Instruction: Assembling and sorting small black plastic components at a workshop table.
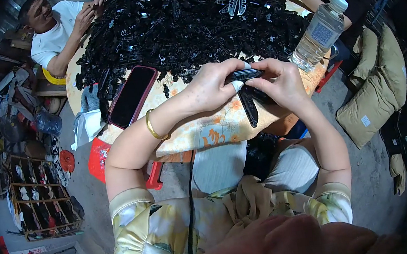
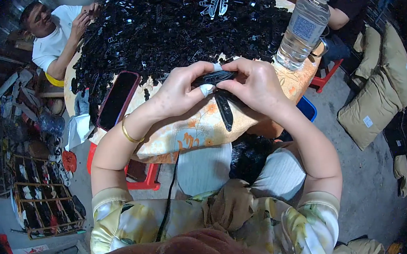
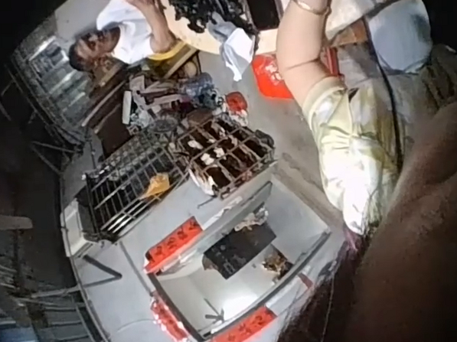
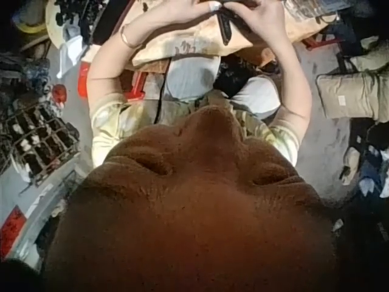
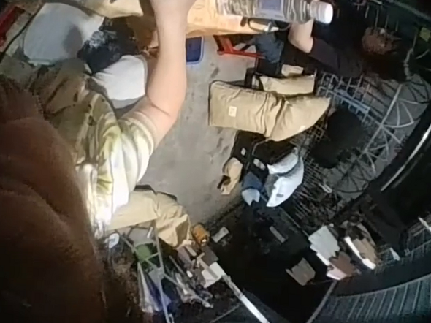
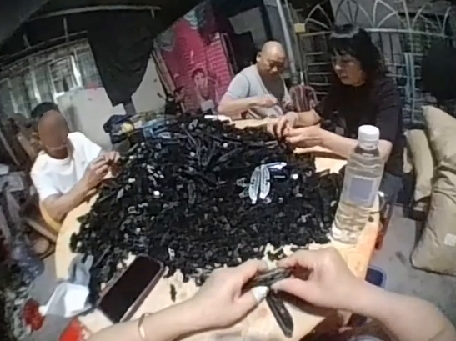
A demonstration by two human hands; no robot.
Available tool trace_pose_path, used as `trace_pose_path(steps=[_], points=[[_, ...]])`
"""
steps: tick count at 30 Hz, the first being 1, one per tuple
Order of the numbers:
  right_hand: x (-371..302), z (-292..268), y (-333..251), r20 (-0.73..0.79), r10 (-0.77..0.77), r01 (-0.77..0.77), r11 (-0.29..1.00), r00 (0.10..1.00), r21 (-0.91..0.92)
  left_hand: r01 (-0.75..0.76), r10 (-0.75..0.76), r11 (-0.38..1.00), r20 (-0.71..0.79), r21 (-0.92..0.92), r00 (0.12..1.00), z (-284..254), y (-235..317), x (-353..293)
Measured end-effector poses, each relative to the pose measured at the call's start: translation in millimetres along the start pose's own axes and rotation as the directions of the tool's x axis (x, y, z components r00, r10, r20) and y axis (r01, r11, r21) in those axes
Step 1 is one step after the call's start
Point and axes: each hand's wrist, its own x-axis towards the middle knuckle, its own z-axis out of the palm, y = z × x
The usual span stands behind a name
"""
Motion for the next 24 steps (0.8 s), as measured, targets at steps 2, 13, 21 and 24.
trace_pose_path(steps=[2,13,21,24], points=[[0.6,1.5,-0.2,-0.037,-0.070,0.065,0.988,0.997,-0.137,-0.026,0.027,0.998,-0.013,0.060,1.000,3.1,-7.4,2.3],[11.2,-3.1,30.4,-0.099,-0.230,0.146,0.839,0.968,-0.525,-0.143,0.195,0.900,-0.087,0.411,0.977,-8.4,-11.2,46.4],[12.8,-1.2,32.2,-0.104,-0.311,0.224,0.843,0.945,-0.489,0.142,-0.065,0.740,-0.140,0.657,0.988,-23.5,-33.6,121.2],[11.9,-1.4,30.3,-0.134,-0.289,0.200,0.868,0.948,-0.455,0.196,-0.136,0.718,-0.141,0.668,0.981,-22.1,-32.1,128.3]])
